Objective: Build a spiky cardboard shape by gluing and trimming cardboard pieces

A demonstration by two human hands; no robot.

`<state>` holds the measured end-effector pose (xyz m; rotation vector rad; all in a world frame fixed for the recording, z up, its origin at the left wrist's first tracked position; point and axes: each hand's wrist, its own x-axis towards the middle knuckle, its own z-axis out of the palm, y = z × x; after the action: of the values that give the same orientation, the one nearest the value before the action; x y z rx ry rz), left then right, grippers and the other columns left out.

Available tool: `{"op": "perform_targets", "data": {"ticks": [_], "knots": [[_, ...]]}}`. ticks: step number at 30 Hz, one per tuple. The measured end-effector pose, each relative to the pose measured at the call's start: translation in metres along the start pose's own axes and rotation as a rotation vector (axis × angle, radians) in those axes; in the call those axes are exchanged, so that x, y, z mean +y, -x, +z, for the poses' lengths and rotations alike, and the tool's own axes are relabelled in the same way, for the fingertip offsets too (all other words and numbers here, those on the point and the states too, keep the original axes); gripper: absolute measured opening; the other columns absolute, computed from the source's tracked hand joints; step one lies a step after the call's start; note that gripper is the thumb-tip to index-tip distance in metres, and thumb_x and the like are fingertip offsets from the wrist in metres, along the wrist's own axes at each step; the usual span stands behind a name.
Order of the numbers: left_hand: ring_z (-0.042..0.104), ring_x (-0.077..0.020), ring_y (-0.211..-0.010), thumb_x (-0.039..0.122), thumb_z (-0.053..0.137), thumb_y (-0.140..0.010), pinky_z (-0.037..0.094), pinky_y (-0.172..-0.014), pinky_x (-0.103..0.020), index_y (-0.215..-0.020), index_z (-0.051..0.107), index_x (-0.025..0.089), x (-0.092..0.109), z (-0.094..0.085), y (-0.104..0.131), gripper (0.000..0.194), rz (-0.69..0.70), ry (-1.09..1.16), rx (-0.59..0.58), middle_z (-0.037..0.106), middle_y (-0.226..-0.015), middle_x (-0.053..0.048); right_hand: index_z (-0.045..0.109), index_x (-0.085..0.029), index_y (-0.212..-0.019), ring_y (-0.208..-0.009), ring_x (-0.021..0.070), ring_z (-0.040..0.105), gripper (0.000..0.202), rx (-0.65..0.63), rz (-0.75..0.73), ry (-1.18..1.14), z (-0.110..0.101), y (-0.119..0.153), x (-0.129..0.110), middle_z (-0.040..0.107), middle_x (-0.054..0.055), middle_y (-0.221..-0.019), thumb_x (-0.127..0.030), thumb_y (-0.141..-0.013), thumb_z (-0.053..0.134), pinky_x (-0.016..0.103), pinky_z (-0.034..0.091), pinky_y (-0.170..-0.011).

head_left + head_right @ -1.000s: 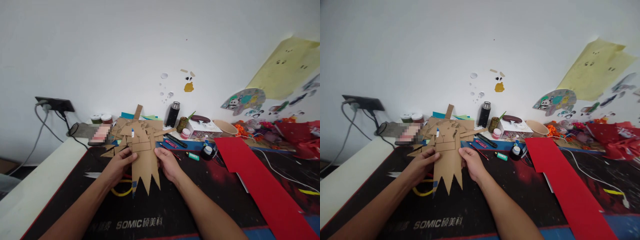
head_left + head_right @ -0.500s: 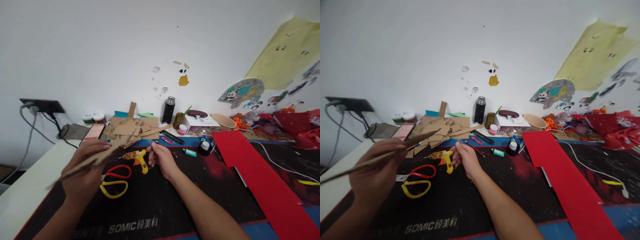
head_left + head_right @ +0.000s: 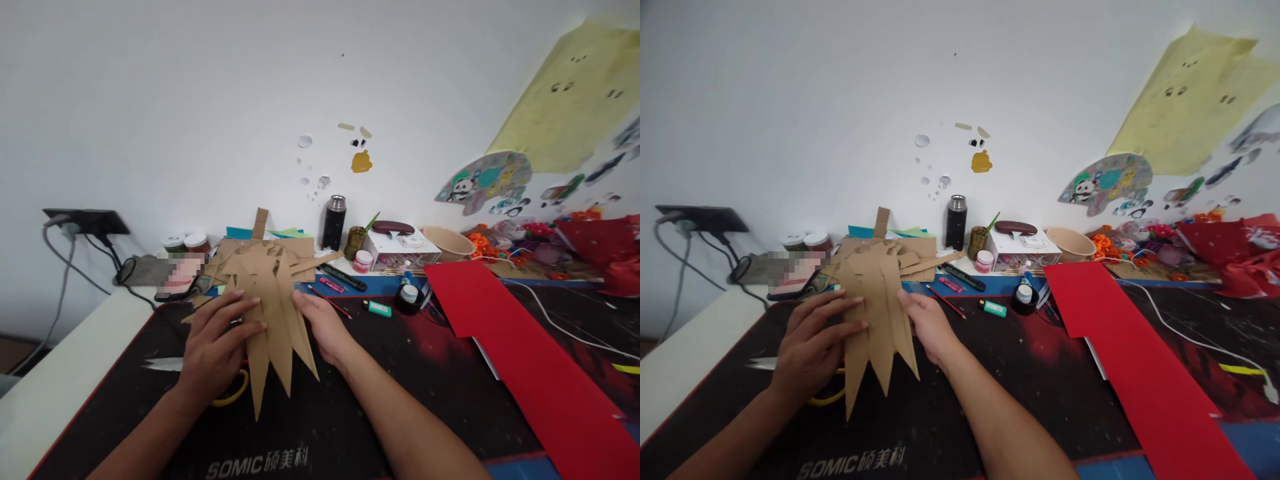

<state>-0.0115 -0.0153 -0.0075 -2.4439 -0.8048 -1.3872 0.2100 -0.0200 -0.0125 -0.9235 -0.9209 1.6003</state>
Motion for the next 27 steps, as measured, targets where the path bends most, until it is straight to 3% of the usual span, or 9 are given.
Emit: {"op": "perform_targets", "data": {"ticks": [3, 5, 7, 10, 13, 18, 21, 23, 27], "knots": [[0.063, -0.0316, -0.136, 0.007, 0.066, -0.093, 0.047, -0.116, -0.051, -0.112, 0.08, 0.03, 0.004, 0.005, 0.0, 0.033, -0.151, 0.055, 0.029, 0.075, -0.138, -0.009, 0.079, -0.019, -0.089, -0.08, 0.0245, 0.07, 0.056, -0.012, -0.043, 0.044, 0.001, -0.001, 0.003, 0.076, 0.004, -0.081, -0.072, -0.074, 0.086, 0.037, 0.054, -0.08], [0.065, -0.0324, -0.133, 0.021, 0.073, -0.093, 0.049, -0.115, -0.05, -0.13, 0.074, 0.03, 0.002, 0.007, -0.001, 0.038, -0.419, 0.161, 0.07, 0.071, -0.145, -0.011, 0.079, -0.019, -0.086, -0.082, 0.0255, 0.07, 0.055, 0.017, -0.074, 0.089, 0.0, -0.002, 0.004, 0.076, 0.004, -0.082, -0.073, -0.074, 0.085, 0.038, 0.053, -0.081], [0.073, -0.0315, -0.116, 0.04, 0.074, -0.094, 0.057, -0.103, -0.045, -0.133, 0.072, 0.027, -0.002, 0.007, -0.001, 0.041, -0.743, 0.366, 0.056, 0.076, -0.134, -0.012, 0.078, -0.02, -0.084, -0.082, 0.0252, 0.069, 0.054, 0.046, -0.112, 0.118, -0.002, -0.004, 0.005, 0.076, 0.003, -0.082, -0.073, -0.076, 0.083, 0.037, 0.053, -0.078], [0.075, -0.0281, -0.08, 0.065, 0.075, -0.087, 0.062, -0.073, -0.036, -0.111, 0.081, 0.022, -0.009, 0.007, -0.002, 0.05, -1.073, 0.716, -0.066, 0.081, -0.096, -0.01, 0.076, -0.02, -0.084, -0.079, 0.0233, 0.067, 0.051, 0.059, -0.154, 0.145, -0.004, -0.006, 0.006, 0.075, 0.003, -0.081, -0.071, -0.08, 0.081, 0.035, 0.052, -0.075], [0.071, -0.0274, -0.067, 0.068, 0.087, -0.071, 0.06, -0.063, -0.035, -0.097, 0.083, 0.021, -0.008, 0.004, -0.006, 0.054, -1.179, 0.892, -0.209, 0.077, -0.075, -0.007, 0.075, -0.02, -0.081, -0.076, 0.0217, 0.063, 0.048, 0.09, -0.177, 0.236, -0.004, -0.008, 0.01, 0.071, 0.002, -0.075, -0.068, -0.083, 0.08, 0.031, 0.05, -0.068], [0.074, -0.0305, -0.065, 0.05, 0.102, -0.048, 0.063, -0.06, -0.039, -0.081, 0.084, 0.027, 0.009, 0.001, -0.022, 0.044, -1.348, 0.896, -0.412, 0.083, -0.077, -0.005, 0.075, -0.019, -0.082, -0.071, 0.019, 0.059, 0.044, 0.108, -0.195, 0.345, 0.0, -0.008, 0.014, 0.07, 0.002, -0.075, -0.063, -0.089, 0.075, 0.03, 0.047, -0.065], [0.076, -0.0319, -0.065, 0.065, 0.099, -0.041, 0.067, -0.066, -0.044, -0.07, 0.083, 0.031, 0.011, 0.002, -0.025, 0.047, -1.475, 0.826, -0.395, 0.084, -0.077, -0.003, 0.075, -0.019, -0.081, -0.066, 0.0164, 0.055, 0.042, 0.114, -0.174, 0.419, 0.004, -0.008, 0.015, 0.068, 0.0, -0.074, -0.06, -0.09, 0.074, 0.029, 0.043, -0.063], [0.076, -0.0357, -0.06, 0.071, 0.096, -0.034, 0.067, -0.063, -0.051, -0.066, 0.082, 0.036, 0.008, 0.005, -0.023, 0.05, -1.579, 0.763, -0.389, 0.083, -0.072, -0.001, 0.078, -0.019, -0.09, -0.071, 0.0169, 0.059, 0.039, 0.084, -0.169, 0.419, 0.004, -0.01, 0.016, 0.072, 0.0, -0.083, -0.058, -0.089, 0.076, 0.028, 0.044, -0.066], [0.075, -0.0369, -0.057, 0.074, 0.094, -0.033, 0.067, -0.061, -0.055, -0.066, 0.081, 0.045, 0.003, 0.012, -0.016, 0.046, -1.576, 0.692, -0.34, 0.082, -0.069, 0.004, 0.079, -0.021, -0.091, -0.078, 0.0188, 0.06, 0.039, 0.107, -0.188, 0.47, 0.002, -0.011, 0.015, 0.073, -0.002, -0.081, -0.06, -0.089, 0.078, 0.026, 0.045, -0.067]]}}
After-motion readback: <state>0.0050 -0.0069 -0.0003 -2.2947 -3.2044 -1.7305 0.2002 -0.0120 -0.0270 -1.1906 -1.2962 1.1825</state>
